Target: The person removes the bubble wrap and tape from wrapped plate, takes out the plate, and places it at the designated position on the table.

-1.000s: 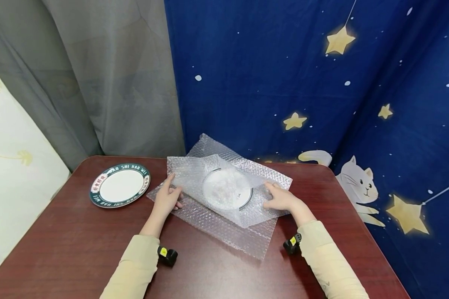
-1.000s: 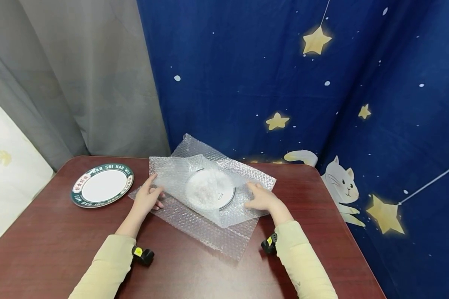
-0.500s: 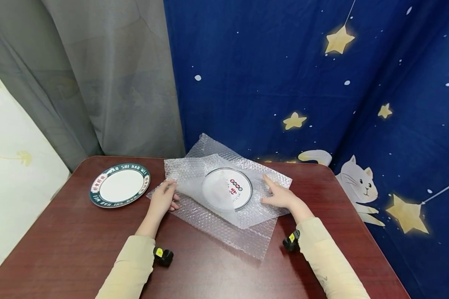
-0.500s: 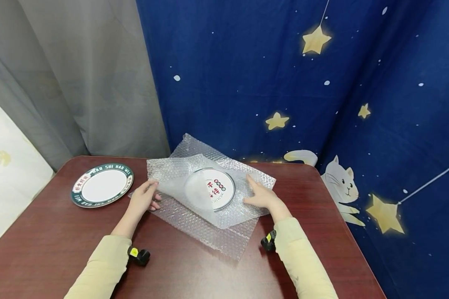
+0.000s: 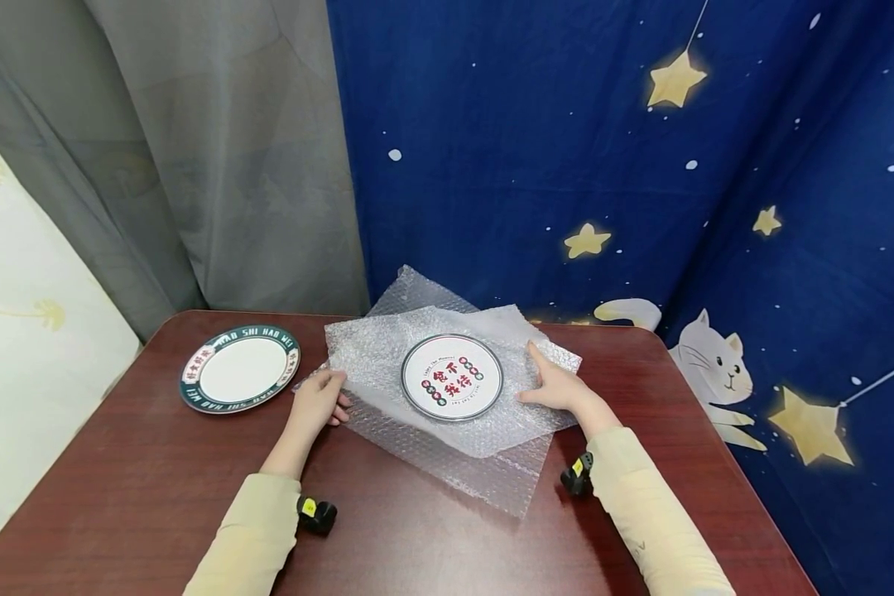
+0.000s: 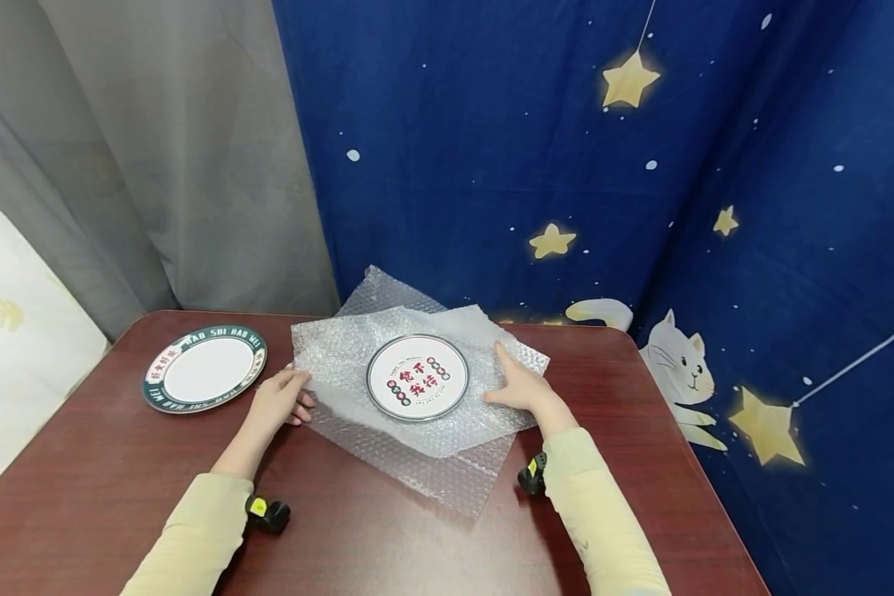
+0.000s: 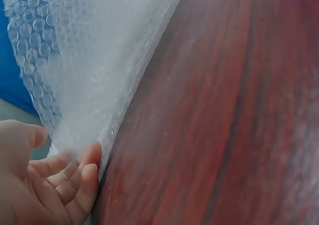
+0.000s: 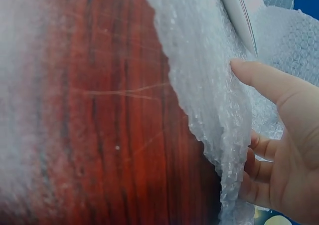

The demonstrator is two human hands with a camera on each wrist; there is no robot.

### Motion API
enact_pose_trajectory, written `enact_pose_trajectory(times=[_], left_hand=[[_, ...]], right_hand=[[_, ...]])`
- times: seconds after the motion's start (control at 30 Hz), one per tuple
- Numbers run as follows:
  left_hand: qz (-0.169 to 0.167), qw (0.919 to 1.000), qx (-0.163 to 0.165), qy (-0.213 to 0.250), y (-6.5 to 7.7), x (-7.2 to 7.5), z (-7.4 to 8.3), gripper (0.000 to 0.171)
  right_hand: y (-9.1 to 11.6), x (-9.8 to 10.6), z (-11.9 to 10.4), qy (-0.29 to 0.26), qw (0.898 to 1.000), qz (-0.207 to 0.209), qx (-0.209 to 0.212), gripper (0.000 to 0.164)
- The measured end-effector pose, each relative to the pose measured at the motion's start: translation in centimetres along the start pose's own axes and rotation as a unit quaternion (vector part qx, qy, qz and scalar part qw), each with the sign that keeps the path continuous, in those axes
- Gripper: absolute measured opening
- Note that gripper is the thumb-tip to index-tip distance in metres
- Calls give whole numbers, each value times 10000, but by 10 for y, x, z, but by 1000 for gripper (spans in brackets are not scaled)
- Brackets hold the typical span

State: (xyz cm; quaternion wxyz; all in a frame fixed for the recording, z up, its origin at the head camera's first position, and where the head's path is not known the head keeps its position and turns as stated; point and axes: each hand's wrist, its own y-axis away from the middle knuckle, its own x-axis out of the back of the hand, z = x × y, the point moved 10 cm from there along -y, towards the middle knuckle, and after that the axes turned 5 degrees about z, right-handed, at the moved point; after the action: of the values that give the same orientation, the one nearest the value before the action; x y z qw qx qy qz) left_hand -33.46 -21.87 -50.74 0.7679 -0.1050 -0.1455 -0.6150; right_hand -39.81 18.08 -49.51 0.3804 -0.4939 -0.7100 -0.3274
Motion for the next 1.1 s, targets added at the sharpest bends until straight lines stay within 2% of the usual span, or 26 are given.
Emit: enact_pose_trajectory(times=[0.13,0.33,0.77,0.93,1.1], left_hand=[[-123,9998,-4,-139,0,-1,1,39],[-377,9962,-173,-771,1,-5,4,38],[-990,9853,-390,-1339,6,-14,8,61],[-1227,9732,-619,-1845,9,-18,11,72],[-1300,9590,-832,-2377,12,-23,15,80]], right_hand=[[-2,0,1,-83,9999,-36,-65,112],[-6,-2,3,-221,9996,-169,-112,119],[-10,-3,8,-268,9986,-269,-366,123],[-8,-5,11,-336,9978,-333,-456,123],[-6,-6,11,-437,9973,-377,-456,120]])
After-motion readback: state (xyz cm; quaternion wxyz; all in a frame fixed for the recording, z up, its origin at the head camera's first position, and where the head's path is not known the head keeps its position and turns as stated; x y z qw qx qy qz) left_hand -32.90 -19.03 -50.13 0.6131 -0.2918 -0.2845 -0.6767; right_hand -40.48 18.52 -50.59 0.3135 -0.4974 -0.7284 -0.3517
